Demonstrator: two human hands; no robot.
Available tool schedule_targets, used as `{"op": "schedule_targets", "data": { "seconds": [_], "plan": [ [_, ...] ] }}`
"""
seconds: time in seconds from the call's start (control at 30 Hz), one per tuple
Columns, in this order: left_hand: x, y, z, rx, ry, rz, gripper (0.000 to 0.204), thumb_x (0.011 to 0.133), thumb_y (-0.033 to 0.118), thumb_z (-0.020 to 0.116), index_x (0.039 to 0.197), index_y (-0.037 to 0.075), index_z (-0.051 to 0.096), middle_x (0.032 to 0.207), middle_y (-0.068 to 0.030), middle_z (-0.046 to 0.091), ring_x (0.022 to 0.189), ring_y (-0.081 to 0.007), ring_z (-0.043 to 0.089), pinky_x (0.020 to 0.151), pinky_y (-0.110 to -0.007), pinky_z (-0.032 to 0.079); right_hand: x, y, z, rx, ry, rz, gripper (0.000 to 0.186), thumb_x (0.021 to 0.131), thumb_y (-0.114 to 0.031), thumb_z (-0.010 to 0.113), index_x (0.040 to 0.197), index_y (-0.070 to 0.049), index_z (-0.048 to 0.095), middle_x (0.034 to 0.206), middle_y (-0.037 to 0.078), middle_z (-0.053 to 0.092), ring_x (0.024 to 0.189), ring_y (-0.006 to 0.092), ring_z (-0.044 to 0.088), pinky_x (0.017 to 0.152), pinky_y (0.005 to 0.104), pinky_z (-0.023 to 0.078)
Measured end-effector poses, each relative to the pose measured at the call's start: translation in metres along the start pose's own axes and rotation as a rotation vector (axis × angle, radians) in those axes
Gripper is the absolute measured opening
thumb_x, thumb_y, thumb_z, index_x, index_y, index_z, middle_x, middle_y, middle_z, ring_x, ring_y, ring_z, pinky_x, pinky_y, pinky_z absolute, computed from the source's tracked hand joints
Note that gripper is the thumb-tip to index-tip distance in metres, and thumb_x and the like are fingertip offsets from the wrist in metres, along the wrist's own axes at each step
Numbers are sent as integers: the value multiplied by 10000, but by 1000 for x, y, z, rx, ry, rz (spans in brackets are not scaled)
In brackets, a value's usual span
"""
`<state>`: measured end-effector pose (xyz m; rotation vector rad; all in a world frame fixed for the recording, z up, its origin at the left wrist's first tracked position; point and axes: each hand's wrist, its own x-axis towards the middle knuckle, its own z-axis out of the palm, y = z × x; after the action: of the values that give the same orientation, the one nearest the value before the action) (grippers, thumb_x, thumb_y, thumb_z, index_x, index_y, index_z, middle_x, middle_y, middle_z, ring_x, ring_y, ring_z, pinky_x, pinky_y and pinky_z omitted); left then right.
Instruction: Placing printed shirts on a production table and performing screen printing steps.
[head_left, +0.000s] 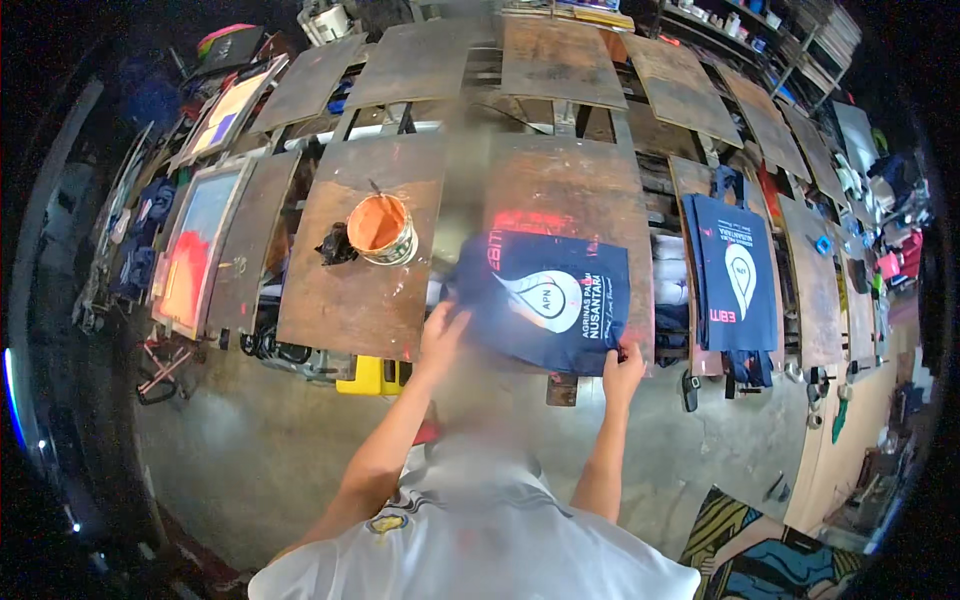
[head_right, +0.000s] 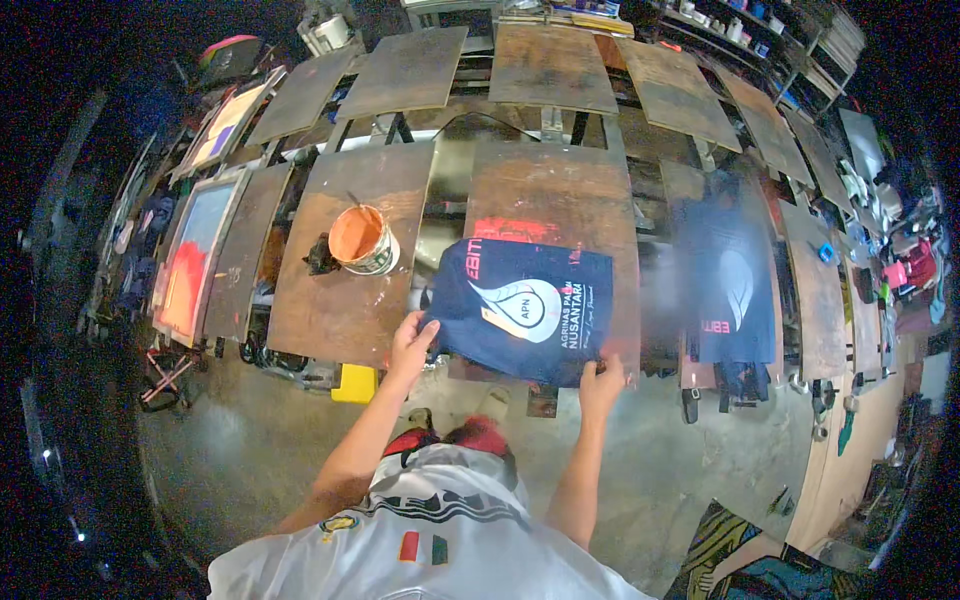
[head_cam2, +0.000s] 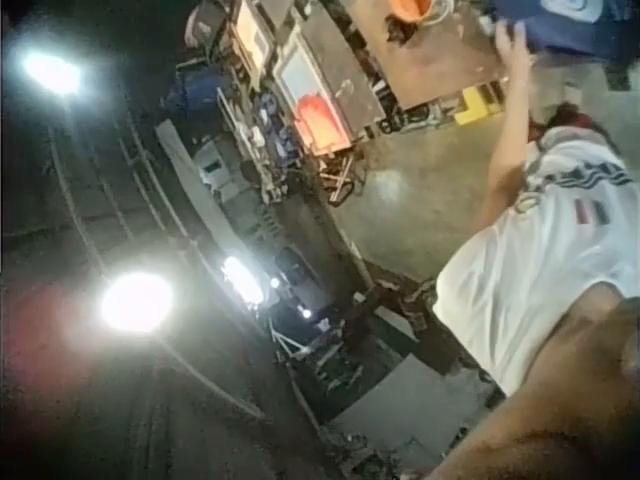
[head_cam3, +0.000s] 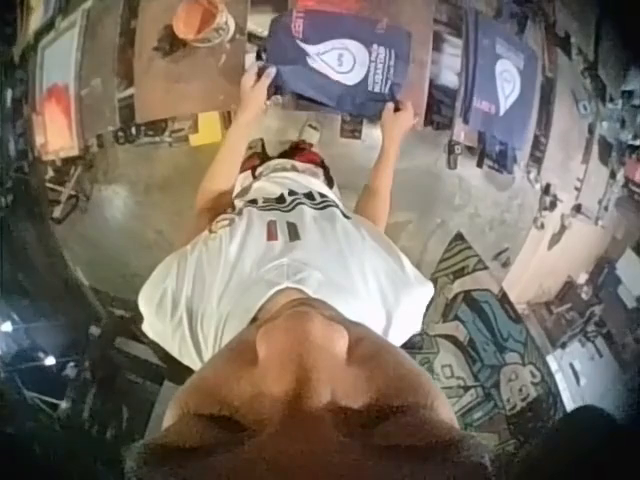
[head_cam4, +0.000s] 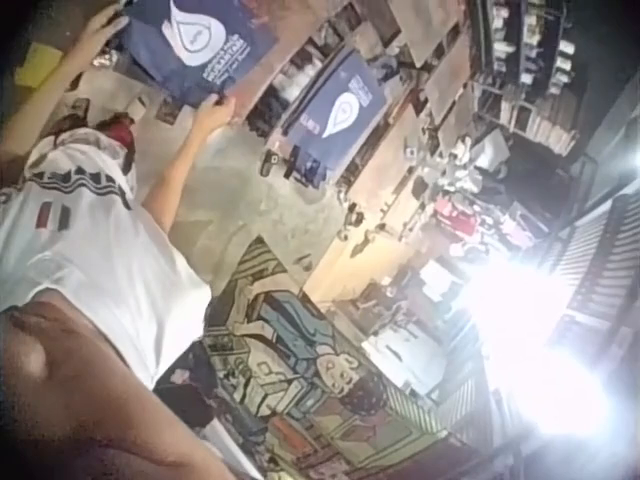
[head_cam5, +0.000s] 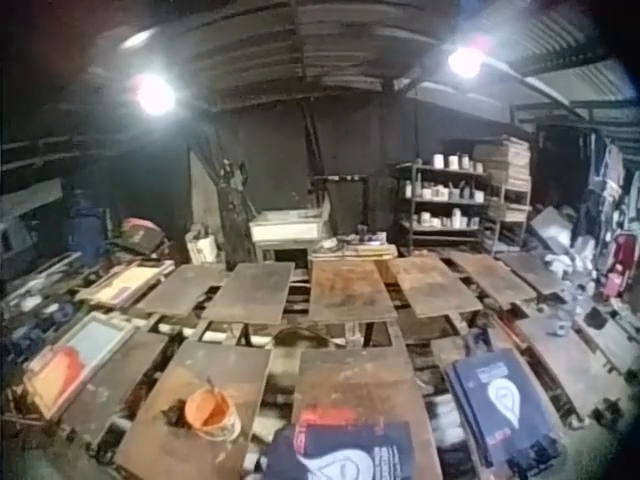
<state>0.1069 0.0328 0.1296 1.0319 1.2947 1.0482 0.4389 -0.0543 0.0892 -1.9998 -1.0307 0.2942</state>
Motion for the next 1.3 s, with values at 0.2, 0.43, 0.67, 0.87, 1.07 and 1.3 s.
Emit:
{"op": "schedule_targets", "data": {
  "seconds": [0.2, 0.43, 0.67, 0.87, 1.07, 1.3],
  "plan": [
    [-32, 16, -47, -493, 132, 11, 218, 910, 94, 605, 1117, 25, 607, 1002, -23, 623, 912, -112, 576, 829, -259, 478, -17, -58, -23, 180, -96, 37, 236, 758, -17, 621, 983, 54, 634, 817, 162, 656, 756, 249, 629, 718, 361, 502],
    [-84, 44, -118, -726, -4, 192, 211, 731, 88, 555, 940, 89, 525, 1031, -40, 589, 1031, -196, 573, 940, -369, 488, -80, -69, -13, -148, -583, -375, 231, 748, -118, 729, 927, 8, 656, 725, 139, 639, 671, 279, 605, 668, 401, 489],
    [-193, 68, -208, -791, -46, 196, 170, 757, 146, 547, 893, 93, 459, 978, -67, 565, 928, -207, 586, 860, -352, 508, -158, -170, 24, -186, -450, -563, 344, 788, -216, 751, 1056, -26, 651, 1016, 165, 632, 956, 382, 574, 867, 479, 455],
    [-293, 43, -296, -809, 3, 194, 157, 787, 165, 542, 892, 75, 467, 909, -110, 584, 879, -230, 607, 843, -348, 519, -245, -275, 97, 470, -938, -532, 585, 801, -152, 764, 1328, -69, 523, 1156, 96, 604, 1033, 252, 579, 909, 358, 479],
    [-393, -9, -377, -1021, 158, 341, 401, 895, 298, 499, 1169, 6, 529, 1105, -180, 651, 1005, -274, 649, 920, -388, 521, -328, -325, 171, 674, -1790, -228, 226, 877, -72, 713, 1091, -54, 639, 956, -28, 637, 863, 109, 595, 756, 269, 468],
    [-524, -54, -434, -1199, 453, 551, 827, 988, 657, 298, 1498, 8, 335, 1486, -184, 450, 1341, -342, 467, 1141, -496, 340, -473, -370, 211, 718, -1821, 25, 244, 938, -156, 651, 1134, -13, 675, 1010, 34, 713, 859, 128, 661, 790, 275, 520]
  ]
}}
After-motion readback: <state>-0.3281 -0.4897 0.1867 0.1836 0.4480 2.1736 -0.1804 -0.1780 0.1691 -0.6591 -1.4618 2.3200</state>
